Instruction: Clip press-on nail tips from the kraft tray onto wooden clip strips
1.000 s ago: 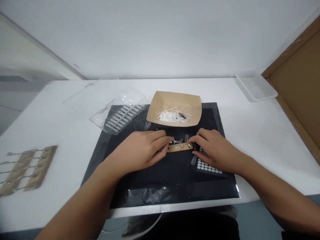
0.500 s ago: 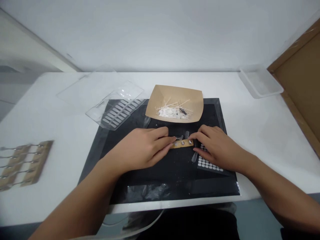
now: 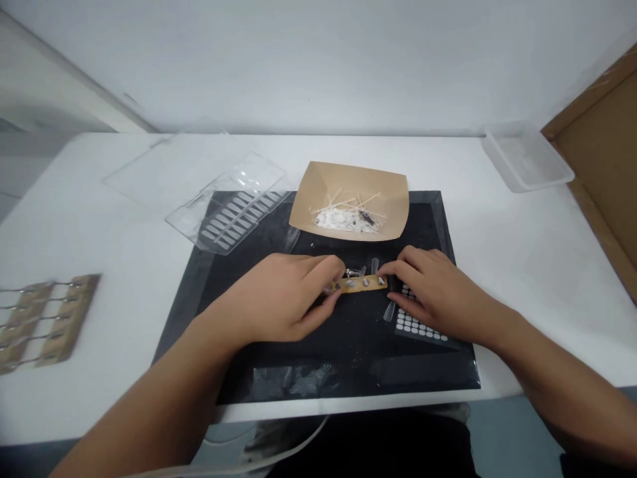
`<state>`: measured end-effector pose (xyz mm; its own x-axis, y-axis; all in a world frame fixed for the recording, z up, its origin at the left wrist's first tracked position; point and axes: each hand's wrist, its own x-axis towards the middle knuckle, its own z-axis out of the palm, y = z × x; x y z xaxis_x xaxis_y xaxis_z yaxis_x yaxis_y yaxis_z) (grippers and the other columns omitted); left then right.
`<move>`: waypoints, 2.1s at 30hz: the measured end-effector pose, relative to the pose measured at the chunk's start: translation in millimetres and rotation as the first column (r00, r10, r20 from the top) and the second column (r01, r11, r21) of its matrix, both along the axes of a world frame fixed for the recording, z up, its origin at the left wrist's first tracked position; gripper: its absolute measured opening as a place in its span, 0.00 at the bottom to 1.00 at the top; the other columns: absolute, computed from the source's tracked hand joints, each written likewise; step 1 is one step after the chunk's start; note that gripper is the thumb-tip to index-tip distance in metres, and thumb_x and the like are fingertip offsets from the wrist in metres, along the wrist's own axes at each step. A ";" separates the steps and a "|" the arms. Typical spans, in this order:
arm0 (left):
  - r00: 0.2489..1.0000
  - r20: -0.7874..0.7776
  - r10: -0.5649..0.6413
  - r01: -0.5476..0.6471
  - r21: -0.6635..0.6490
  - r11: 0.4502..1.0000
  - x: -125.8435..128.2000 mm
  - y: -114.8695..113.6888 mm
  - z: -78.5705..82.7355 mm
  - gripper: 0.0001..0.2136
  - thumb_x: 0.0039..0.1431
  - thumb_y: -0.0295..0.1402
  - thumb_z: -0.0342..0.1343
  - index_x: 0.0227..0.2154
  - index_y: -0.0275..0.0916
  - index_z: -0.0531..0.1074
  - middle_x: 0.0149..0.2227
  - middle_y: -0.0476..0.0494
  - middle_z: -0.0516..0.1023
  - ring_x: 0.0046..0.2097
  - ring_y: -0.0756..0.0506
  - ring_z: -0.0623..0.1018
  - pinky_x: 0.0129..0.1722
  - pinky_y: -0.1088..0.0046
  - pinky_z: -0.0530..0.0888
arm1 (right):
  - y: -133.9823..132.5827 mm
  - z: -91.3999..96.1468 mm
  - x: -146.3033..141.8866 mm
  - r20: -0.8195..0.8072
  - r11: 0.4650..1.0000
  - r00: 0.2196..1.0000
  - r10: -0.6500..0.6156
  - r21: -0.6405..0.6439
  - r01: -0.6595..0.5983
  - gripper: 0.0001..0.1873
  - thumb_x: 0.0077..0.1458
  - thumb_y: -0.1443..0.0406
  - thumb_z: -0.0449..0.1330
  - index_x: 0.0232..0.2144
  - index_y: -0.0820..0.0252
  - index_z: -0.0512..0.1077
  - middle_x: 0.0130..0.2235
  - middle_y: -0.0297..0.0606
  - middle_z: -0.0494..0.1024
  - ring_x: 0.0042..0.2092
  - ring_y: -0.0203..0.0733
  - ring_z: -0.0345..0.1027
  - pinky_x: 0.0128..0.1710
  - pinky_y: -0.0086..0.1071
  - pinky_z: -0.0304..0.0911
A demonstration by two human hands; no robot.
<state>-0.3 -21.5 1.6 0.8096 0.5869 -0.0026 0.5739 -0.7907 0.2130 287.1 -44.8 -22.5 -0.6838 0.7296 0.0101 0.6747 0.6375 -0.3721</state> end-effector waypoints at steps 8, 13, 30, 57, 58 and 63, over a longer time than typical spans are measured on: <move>0.998 -0.053 -0.028 0.028 0.000 1.000 0.5 1.2 -1.9 0.07 0.69 0.34 0.47 0.37 0.39 0.68 0.34 0.45 0.77 0.31 0.44 0.76 0.29 0.67 0.67 | 0.3 0.0 0.7 0.005 1.000 1.000 0.000 -0.009 0.000 0.18 0.72 0.59 0.56 0.60 0.53 0.67 0.48 0.43 0.73 0.46 0.50 0.70 0.45 0.44 0.66; 0.997 -0.063 -0.032 0.032 -0.001 0.999 0.3 2.2 -1.6 0.08 0.69 0.35 0.48 0.36 0.39 0.69 0.33 0.45 0.76 0.31 0.44 0.76 0.30 0.67 0.68 | 0.2 0.0 1.0 0.004 1.000 1.000 -0.004 -0.017 0.004 0.18 0.71 0.59 0.57 0.60 0.53 0.67 0.48 0.43 0.74 0.47 0.50 0.70 0.45 0.44 0.66; 0.998 -0.062 0.027 -0.022 0.089 0.996 1.2 1.5 -1.1 0.11 0.71 0.38 0.49 0.37 0.38 0.71 0.36 0.44 0.75 0.31 0.44 0.76 0.27 0.67 0.68 | 0.4 0.1 2.7 0.007 1.000 1.000 0.005 -0.005 -0.005 0.18 0.71 0.59 0.56 0.61 0.52 0.68 0.47 0.44 0.75 0.45 0.51 0.71 0.42 0.43 0.65; 0.999 -0.035 0.013 -0.008 0.131 0.991 5.4 -0.9 -9.3 0.10 0.73 0.34 0.48 0.40 0.36 0.72 0.41 0.42 0.74 0.30 0.47 0.75 0.27 0.69 0.69 | 0.8 -0.2 3.2 0.000 1.000 1.000 -0.005 -0.015 0.005 0.18 0.70 0.59 0.57 0.60 0.51 0.68 0.48 0.43 0.75 0.46 0.51 0.72 0.43 0.44 0.67; 1.000 -0.025 0.012 -0.009 0.130 0.991 5.3 -0.8 -9.6 0.10 0.73 0.33 0.48 0.40 0.36 0.72 0.41 0.42 0.73 0.29 0.47 0.74 0.27 0.70 0.69 | 0.8 -0.1 3.2 -0.001 1.000 1.000 -0.008 -0.016 0.008 0.18 0.70 0.59 0.57 0.60 0.51 0.68 0.47 0.43 0.75 0.46 0.51 0.72 0.43 0.44 0.67; 1.000 -0.014 0.010 -0.008 0.145 0.989 5.3 -0.9 -10.0 0.10 0.73 0.33 0.47 0.39 0.36 0.72 0.40 0.42 0.74 0.29 0.47 0.74 0.27 0.69 0.69 | 0.8 0.4 3.6 0.011 1.000 1.000 -0.004 -0.025 0.005 0.18 0.70 0.59 0.57 0.60 0.51 0.67 0.48 0.44 0.74 0.46 0.51 0.72 0.44 0.45 0.67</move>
<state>5.0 -22.4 -8.4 0.8051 0.5889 0.0715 0.5829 -0.8077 0.0883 290.7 -44.0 -22.1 -0.6805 0.7326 -0.0159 0.6816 0.6248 -0.3808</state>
